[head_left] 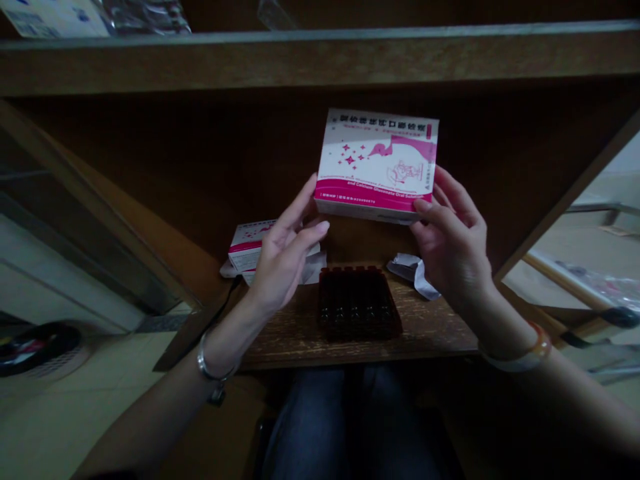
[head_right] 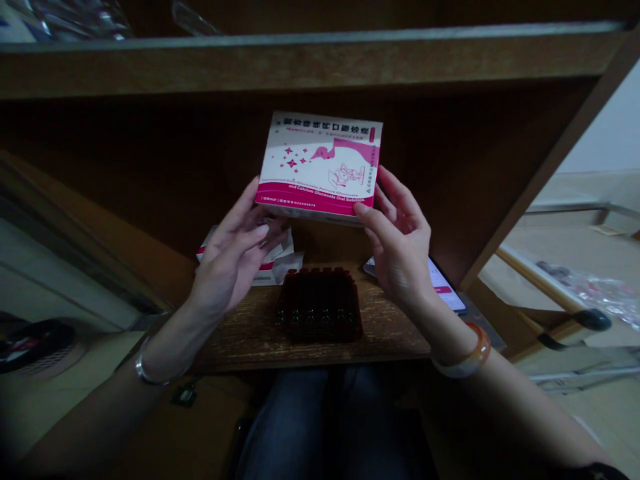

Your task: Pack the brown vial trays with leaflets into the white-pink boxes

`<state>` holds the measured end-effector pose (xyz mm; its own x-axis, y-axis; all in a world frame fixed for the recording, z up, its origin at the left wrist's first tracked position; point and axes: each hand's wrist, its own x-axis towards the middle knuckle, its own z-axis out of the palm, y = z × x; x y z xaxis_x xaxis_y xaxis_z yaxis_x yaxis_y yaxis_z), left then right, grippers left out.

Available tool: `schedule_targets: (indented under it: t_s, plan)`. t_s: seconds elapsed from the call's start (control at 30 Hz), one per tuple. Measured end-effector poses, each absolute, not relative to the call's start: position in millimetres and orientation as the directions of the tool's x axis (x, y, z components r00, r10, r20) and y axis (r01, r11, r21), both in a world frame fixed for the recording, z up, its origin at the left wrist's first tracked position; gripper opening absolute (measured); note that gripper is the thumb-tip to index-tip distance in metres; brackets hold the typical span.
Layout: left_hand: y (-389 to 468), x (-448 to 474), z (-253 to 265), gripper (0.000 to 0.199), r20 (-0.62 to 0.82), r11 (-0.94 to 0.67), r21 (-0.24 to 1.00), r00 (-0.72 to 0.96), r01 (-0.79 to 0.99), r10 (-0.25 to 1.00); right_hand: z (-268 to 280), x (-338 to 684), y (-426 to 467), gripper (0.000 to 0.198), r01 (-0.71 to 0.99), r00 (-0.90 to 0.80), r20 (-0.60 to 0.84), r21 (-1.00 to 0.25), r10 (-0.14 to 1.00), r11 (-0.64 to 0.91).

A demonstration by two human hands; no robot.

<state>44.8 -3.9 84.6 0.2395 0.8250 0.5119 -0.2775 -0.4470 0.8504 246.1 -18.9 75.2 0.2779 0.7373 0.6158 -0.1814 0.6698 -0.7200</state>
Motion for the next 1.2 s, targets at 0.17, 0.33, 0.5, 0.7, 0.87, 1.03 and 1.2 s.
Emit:
schedule_targets:
  t_s: [0.17, 0.33, 0.5, 0.7, 0.87, 1.03, 1.2]
  plan:
    - [-4.5, 44.9, 84.4, 0.073, 0.466, -0.404, 0.869, 0.2, -0.287, 0.862, 78.7, 236.7, -33.0, 0.059, -0.224, 0.19, 0.653, -0.698, 0.733, 0.68]
    - [-7.0, 42.7, 86.8, 0.062, 0.471, -0.423, 0.869, 0.165, -0.256, 0.867, 84.0, 231.7, -41.7, 0.057, -0.319, 0.096, 0.51, -0.798, 0.855, 0.512]
    - [-11.2, 36.2, 90.6, 0.062, 0.521, -0.495, 0.848, 0.129, -0.188, 0.844, 86.1, 228.0, -41.6, 0.039, -0.388, 0.084, 0.388, -0.836, 0.918, 0.388]
    - [-18.4, 40.2, 80.8, 0.071, 0.42, -0.386, 0.906, 0.254, -0.176, 0.871, 78.2, 229.1, -35.0, 0.032, -0.378, 0.159, 0.391, -0.824, 0.907, 0.422]
    - [-22.7, 46.6, 80.1, 0.072, 0.37, -0.318, 0.92, 0.239, -0.231, 0.898, 69.9, 226.2, -32.0, 0.035, -0.427, 0.193, 0.266, -0.844, 0.944, 0.325]
    - [-20.0, 39.0, 87.9, 0.066, 0.388, -0.362, 0.916, 0.15, -0.171, 0.91, 69.2, 220.2, -32.2, 0.032, -0.492, 0.104, 0.176, -0.846, 0.979, 0.205]
    - [-19.6, 34.2, 93.1, 0.06, 0.385, -0.359, 0.915, 0.131, -0.183, 0.914, 66.3, 217.3, -30.6, 0.036, -0.474, 0.01, 0.117, -0.874, 0.993, 0.108]
